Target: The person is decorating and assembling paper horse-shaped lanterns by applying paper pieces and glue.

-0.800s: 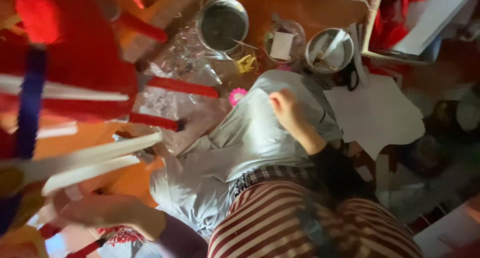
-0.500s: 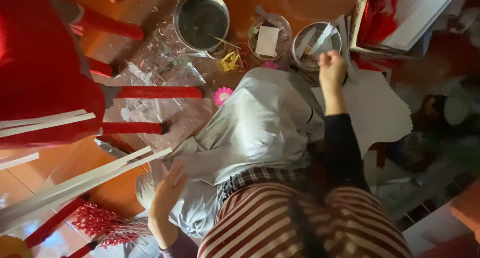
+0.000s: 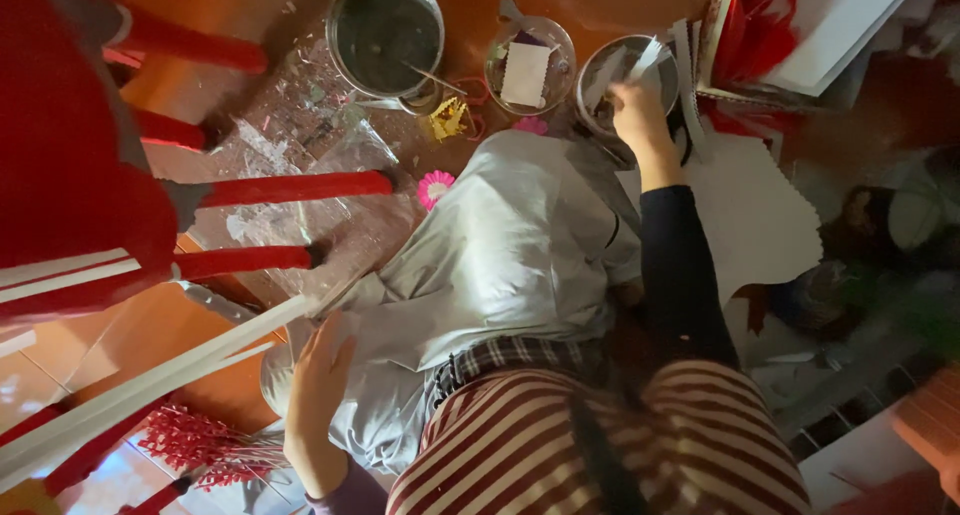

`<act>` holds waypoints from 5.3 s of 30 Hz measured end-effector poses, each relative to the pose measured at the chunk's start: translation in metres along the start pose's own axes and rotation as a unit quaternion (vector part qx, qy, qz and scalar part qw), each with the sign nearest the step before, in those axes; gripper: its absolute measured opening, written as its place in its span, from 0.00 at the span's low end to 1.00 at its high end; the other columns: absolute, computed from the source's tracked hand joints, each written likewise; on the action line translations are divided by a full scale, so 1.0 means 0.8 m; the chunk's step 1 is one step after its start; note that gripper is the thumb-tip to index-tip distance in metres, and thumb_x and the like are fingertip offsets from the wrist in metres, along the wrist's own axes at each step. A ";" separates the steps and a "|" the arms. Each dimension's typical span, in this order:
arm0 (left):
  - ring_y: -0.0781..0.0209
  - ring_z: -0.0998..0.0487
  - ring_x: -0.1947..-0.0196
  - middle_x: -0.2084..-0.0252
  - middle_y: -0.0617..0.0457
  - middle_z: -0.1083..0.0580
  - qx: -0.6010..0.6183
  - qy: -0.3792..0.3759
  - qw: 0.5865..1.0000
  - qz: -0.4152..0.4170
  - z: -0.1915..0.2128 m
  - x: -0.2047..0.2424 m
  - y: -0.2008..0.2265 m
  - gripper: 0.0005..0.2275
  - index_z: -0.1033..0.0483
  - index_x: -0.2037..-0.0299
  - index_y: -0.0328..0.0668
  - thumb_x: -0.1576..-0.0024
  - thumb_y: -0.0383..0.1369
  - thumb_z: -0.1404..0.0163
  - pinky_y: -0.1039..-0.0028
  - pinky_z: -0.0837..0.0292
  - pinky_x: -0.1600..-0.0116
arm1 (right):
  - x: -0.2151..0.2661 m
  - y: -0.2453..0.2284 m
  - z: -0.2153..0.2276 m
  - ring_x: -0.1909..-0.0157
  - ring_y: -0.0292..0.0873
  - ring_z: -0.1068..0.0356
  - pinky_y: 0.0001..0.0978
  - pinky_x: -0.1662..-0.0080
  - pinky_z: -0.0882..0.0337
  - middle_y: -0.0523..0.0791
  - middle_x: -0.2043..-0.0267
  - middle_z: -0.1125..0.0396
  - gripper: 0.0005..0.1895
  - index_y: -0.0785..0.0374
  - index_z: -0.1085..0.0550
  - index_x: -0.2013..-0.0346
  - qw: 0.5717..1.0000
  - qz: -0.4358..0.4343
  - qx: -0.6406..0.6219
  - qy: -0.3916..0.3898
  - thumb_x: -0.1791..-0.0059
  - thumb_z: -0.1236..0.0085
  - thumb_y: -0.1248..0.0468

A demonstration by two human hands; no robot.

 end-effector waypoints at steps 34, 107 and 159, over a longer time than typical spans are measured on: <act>0.37 0.27 0.41 0.41 0.36 0.26 -0.007 -0.004 1.000 -0.006 -0.022 0.002 -0.008 0.21 0.32 0.37 0.35 0.41 0.32 0.50 0.58 0.30 0.43 | -0.002 -0.037 0.042 0.57 0.58 0.27 0.49 0.55 0.28 0.58 0.59 0.27 0.09 0.66 0.20 0.56 0.992 -0.089 0.077 0.049 0.48 0.43 0.69; 0.46 0.23 0.78 0.74 0.50 0.23 -0.251 0.350 0.880 0.198 -0.151 0.026 -0.203 0.10 0.19 0.65 0.50 0.34 0.41 0.47 0.57 0.31 0.74 | -0.043 -0.207 0.018 0.48 0.57 0.30 0.53 0.48 0.32 0.52 0.53 0.27 0.15 0.65 0.24 0.53 0.985 0.108 -0.019 0.136 0.53 0.35 0.67; 0.49 0.20 0.74 0.69 0.48 0.20 -0.212 0.350 0.898 0.162 -0.144 0.025 -0.201 0.11 0.18 0.62 0.46 0.32 0.40 0.48 0.61 0.27 0.71 | -0.018 0.005 0.092 0.51 0.53 0.25 0.41 0.51 0.27 0.54 0.50 0.27 0.23 0.65 0.26 0.45 0.993 -0.067 -0.047 0.080 0.56 0.38 0.77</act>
Point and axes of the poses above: each hand's wrist, its own x-axis away from the middle knuckle, its own z-axis out of the back of the hand, y = z × x, the point moved 1 cm from there along -x, towards the middle knuckle
